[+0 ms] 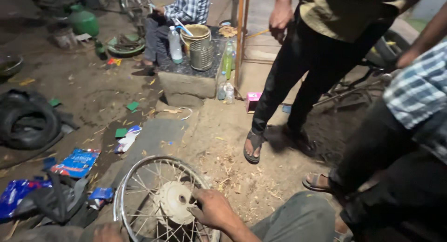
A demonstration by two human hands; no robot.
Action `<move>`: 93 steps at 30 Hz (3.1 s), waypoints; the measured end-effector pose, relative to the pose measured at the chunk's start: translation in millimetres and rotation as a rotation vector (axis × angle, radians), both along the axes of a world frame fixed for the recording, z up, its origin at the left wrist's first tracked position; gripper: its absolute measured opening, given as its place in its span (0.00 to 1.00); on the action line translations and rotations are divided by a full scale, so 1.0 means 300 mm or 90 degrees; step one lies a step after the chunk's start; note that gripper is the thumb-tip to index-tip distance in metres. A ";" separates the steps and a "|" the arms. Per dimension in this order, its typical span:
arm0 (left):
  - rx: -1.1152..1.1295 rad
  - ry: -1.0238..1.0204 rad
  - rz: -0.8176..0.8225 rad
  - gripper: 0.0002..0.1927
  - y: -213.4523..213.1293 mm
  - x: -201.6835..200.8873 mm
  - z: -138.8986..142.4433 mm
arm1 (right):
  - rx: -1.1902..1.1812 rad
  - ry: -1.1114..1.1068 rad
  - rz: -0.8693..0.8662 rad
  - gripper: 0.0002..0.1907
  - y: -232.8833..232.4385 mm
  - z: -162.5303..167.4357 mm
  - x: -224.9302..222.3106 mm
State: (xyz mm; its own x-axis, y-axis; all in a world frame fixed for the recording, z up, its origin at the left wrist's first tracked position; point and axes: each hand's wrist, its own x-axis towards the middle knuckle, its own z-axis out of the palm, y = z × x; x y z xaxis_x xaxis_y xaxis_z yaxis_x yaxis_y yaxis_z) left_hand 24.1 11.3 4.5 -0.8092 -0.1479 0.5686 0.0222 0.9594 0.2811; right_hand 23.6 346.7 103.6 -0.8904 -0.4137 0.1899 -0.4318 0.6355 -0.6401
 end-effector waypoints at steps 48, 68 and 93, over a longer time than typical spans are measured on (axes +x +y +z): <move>-0.028 -0.604 0.026 0.21 0.066 -0.064 0.179 | -0.029 -0.037 -0.014 0.15 0.019 -0.043 -0.003; -0.026 -0.580 0.034 0.22 0.069 -0.064 0.184 | -0.014 0.058 0.027 0.19 0.039 -0.094 0.025; -0.056 -0.355 -0.122 0.19 0.018 0.185 0.080 | 0.004 -0.057 0.038 0.22 0.113 -0.065 0.055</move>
